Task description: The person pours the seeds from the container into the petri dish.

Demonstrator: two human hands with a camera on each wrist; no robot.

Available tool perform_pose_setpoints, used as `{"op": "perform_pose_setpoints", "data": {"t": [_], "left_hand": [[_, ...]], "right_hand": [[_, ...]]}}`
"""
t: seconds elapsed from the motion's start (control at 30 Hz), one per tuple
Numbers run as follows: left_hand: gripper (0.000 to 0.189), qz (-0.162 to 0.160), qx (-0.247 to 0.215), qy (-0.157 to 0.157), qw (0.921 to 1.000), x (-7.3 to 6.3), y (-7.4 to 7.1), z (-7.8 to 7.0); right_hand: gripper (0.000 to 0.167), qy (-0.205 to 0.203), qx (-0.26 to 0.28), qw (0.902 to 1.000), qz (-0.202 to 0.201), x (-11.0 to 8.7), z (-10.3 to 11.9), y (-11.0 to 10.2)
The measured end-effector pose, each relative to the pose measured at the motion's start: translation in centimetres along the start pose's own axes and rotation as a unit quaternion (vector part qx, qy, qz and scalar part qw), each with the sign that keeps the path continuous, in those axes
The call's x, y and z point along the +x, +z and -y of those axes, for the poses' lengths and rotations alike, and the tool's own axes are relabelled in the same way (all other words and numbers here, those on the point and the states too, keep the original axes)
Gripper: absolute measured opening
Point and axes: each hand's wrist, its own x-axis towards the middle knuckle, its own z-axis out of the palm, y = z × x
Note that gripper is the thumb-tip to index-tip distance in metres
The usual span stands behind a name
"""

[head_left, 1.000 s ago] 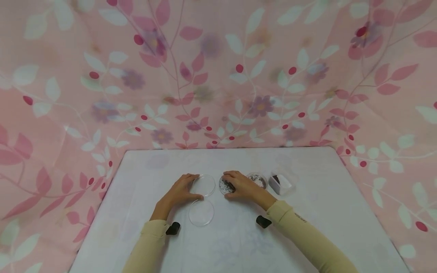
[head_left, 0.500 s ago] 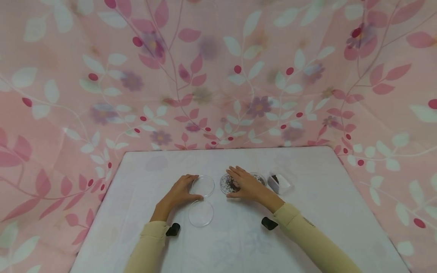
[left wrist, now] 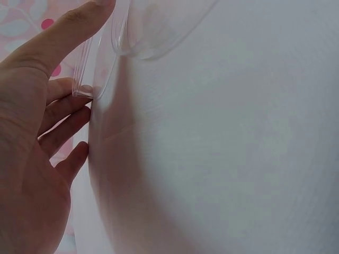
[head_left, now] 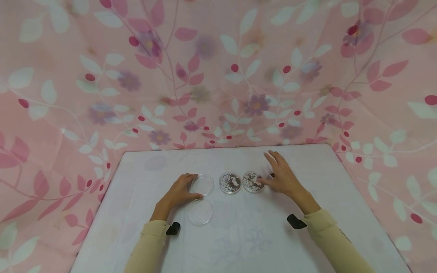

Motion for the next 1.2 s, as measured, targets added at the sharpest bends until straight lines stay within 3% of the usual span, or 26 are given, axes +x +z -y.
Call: {"op": "perform_pose_setpoints", "data": {"t": [0.1, 0.17, 0.3, 0.4, 0.57, 0.83, 1.2], "left_hand": [[0.09, 0.001, 0.003, -0.005, 1.0, -0.1, 0.1, -0.2], [0.091, 0.002, 0.008, -0.007, 0.9999, -0.2, 0.1, -0.2], [0.091, -0.001, 0.016, -0.008, 0.9998, -0.2, 0.0, -0.2], [0.091, 0.001, 0.02, -0.009, 0.9998, -0.2, 0.0, -0.3], [0.091, 0.01, 0.021, -0.016, 0.9996, -0.2, 0.0, -0.4], [0.092, 0.009, 0.018, -0.018, 0.9996, -0.1, 0.1, -0.6], [0.092, 0.006, 0.018, -0.013, 0.9997, 0.2, -0.1, -0.7]], "right_hand": [[0.108, 0.029, 0.002, 0.9986, -0.044, -1.4, -1.9, -0.7], [0.111, 0.062, 0.012, 0.9966, -0.054, -2.5, -3.0, -0.8], [0.12, 0.14, 0.045, 0.9888, -0.025, -4.4, -4.6, -0.7], [0.125, 0.171, 0.078, 0.9823, -0.003, -5.5, -5.4, -0.1], [0.129, 0.182, 0.132, 0.9743, -0.004, -6.5, -6.1, 1.0], [0.122, 0.215, 0.204, 0.9549, -0.019, -7.0, -6.3, 2.1], [0.102, 0.203, 0.221, 0.9526, -0.052, -7.0, -6.3, 2.4]]}}
